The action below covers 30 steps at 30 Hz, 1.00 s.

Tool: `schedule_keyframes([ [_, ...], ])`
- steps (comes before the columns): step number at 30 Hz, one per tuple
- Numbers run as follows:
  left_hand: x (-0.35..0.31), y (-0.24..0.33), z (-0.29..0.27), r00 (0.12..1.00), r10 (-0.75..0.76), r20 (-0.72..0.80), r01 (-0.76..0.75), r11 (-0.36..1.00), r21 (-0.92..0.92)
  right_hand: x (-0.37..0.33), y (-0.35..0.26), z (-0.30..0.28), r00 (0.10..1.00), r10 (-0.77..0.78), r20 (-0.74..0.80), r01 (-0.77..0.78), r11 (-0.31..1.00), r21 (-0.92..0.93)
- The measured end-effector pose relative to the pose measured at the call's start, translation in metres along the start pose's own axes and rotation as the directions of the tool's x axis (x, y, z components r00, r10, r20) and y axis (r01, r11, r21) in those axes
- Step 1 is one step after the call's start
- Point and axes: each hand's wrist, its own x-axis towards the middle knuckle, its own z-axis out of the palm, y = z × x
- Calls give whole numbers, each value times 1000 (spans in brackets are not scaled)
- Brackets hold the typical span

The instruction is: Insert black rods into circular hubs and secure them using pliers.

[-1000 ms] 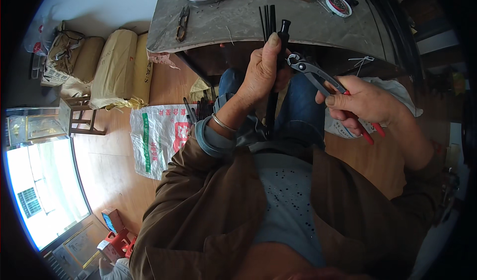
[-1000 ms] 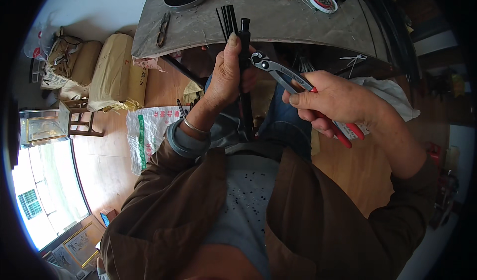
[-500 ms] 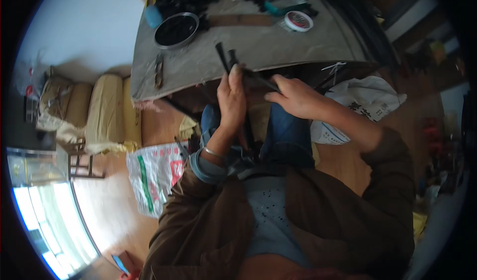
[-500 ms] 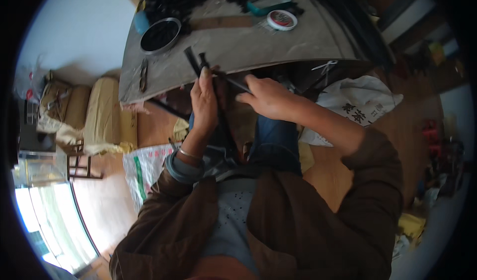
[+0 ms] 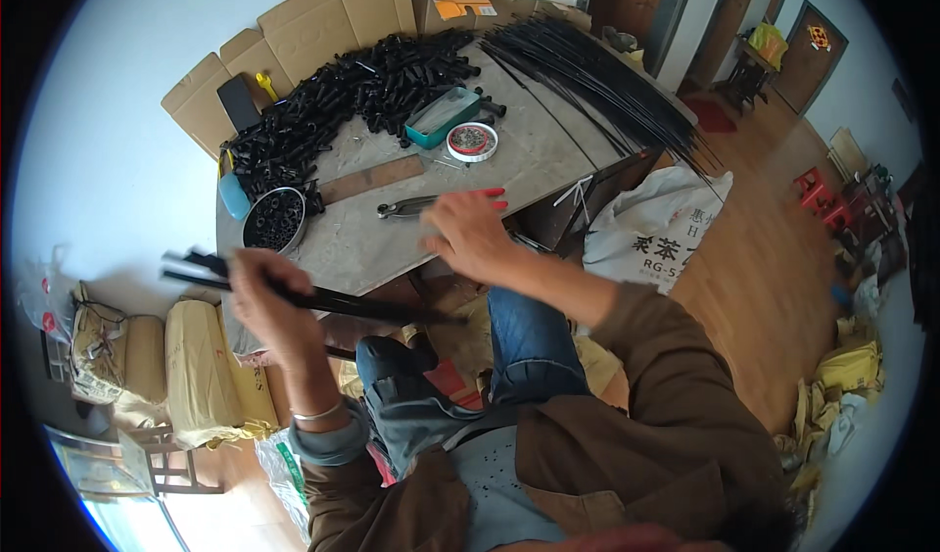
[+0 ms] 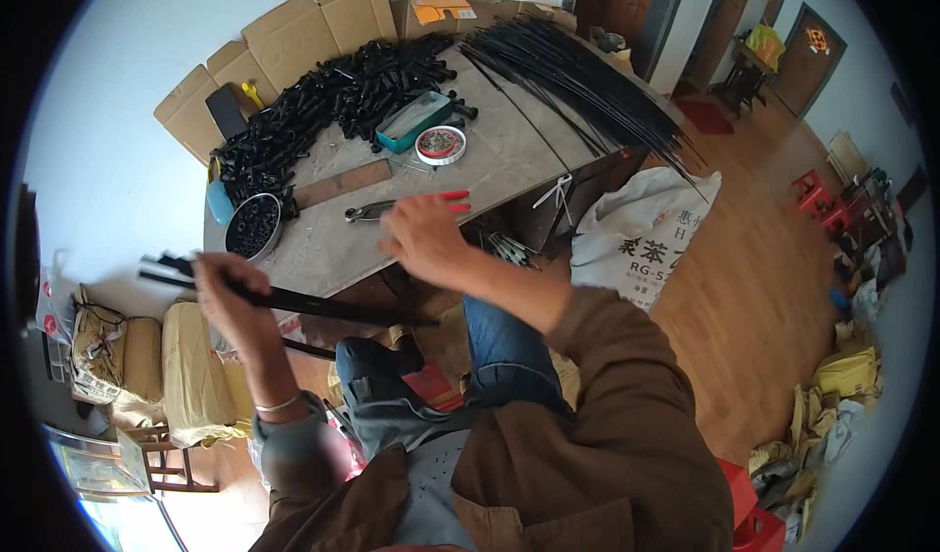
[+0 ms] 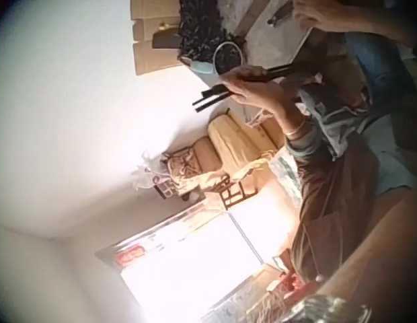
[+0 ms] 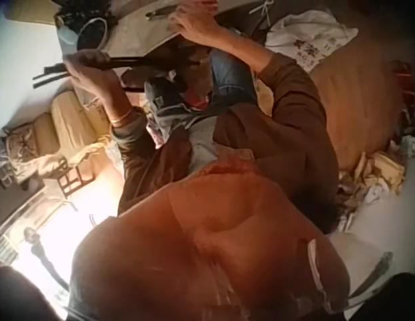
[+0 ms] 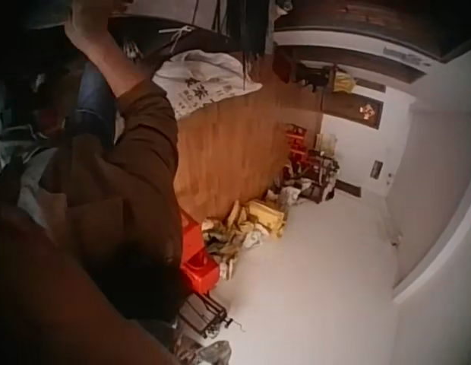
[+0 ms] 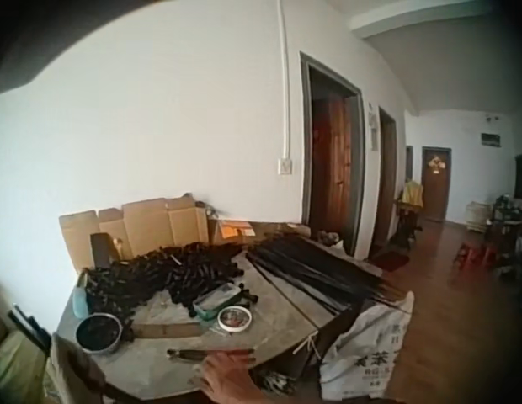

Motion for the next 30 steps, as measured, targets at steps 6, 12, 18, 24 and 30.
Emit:
schedule_keyframes([
  [6,18,-23,-61,925,-370,-86,259,780,-569,-82,-75,-45,664,62,745,-740,-89,667],
  [12,-130,-113,-49,515,-825,232,855,513,-75,-121,-12,-79,566,710,417,-422,-185,888],
  [18,-132,-75,14,756,-127,642,-18,977,214,-102,-32,-23,749,623,228,-623,543,563],
  [24,-105,-46,30,840,-168,516,-49,924,380,-107,-63,37,882,393,261,-457,849,265],
  [30,-83,-69,-29,863,-192,468,-80,862,501,-72,-83,19,768,375,519,-637,526,564],
])
